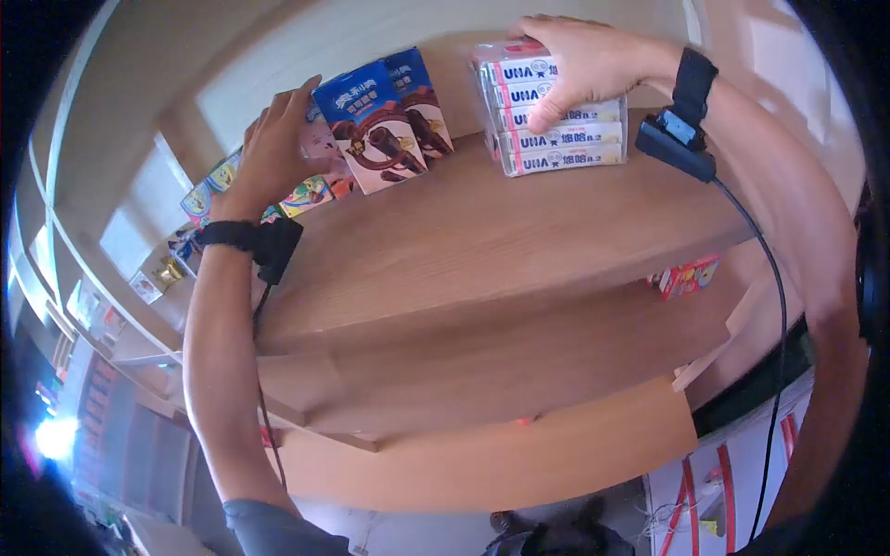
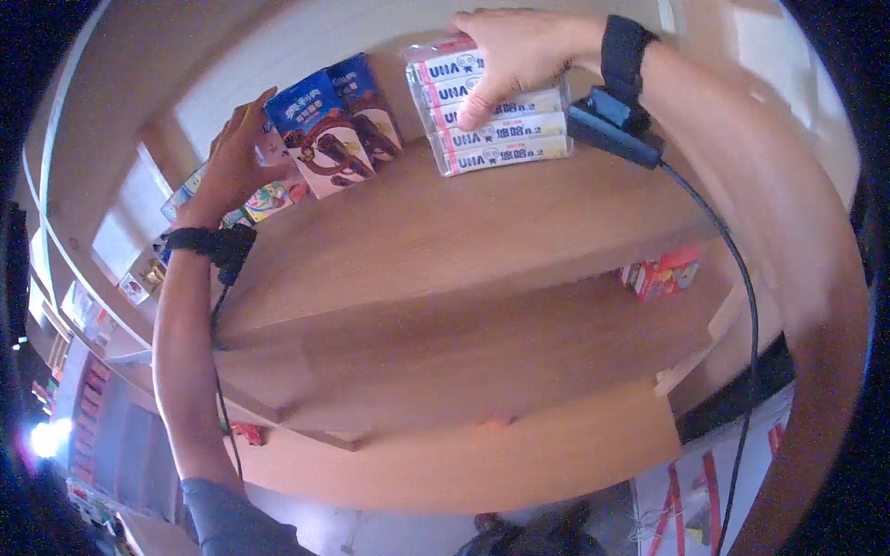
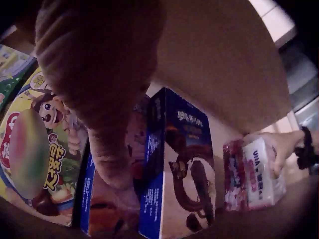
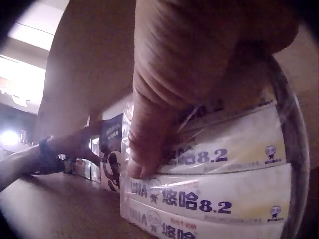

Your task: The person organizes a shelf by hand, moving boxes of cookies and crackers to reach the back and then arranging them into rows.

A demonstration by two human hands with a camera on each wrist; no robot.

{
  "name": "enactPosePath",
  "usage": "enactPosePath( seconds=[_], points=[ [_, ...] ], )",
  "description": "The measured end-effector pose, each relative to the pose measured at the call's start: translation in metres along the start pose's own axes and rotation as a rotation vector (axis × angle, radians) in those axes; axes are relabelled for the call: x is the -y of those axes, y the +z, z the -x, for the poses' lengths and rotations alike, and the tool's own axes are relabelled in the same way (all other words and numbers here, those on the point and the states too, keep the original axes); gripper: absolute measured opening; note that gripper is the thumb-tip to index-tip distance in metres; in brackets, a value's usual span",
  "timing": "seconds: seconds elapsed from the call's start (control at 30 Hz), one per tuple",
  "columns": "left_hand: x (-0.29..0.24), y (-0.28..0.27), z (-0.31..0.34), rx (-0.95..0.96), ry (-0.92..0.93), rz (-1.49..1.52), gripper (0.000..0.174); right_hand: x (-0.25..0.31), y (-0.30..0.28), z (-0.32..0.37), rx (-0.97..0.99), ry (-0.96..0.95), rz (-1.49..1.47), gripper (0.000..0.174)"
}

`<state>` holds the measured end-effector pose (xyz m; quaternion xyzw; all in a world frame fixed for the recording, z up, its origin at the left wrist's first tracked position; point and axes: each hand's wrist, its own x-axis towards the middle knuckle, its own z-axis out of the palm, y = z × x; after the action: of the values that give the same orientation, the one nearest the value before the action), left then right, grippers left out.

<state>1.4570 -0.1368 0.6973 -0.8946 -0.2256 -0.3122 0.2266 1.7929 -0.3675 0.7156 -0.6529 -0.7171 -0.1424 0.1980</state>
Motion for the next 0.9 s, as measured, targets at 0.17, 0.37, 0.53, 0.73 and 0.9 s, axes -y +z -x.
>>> enactPosePath(
  seconds=[0.17,0.37,0.53,0.73,0.9],
  points=[
    [-0.003,-0.011,0.008,-0.088,0.036,0.055,0.111,0.005,-0.002,0.007,0.009,0.034,0.035,0.112],
    [-0.012,-0.017,0.02,-0.215,0.14,0.111,0.107,0.026,-0.006,0.017,-0.067,0.053,0.211,0.114],
    [-0.02,-0.025,0.033,-0.263,0.1,0.041,0.103,0.021,0.001,0.015,-0.254,-0.145,0.407,0.119],
    [-0.009,-0.025,0.028,-0.239,0.173,0.111,0.098,0.01,0.003,0.013,-0.248,-0.175,0.417,0.117],
    [-0.012,-0.028,0.028,-0.192,0.135,0.118,0.098,0.021,-0.001,0.017,-0.228,-0.183,0.33,0.109]
  ],
)
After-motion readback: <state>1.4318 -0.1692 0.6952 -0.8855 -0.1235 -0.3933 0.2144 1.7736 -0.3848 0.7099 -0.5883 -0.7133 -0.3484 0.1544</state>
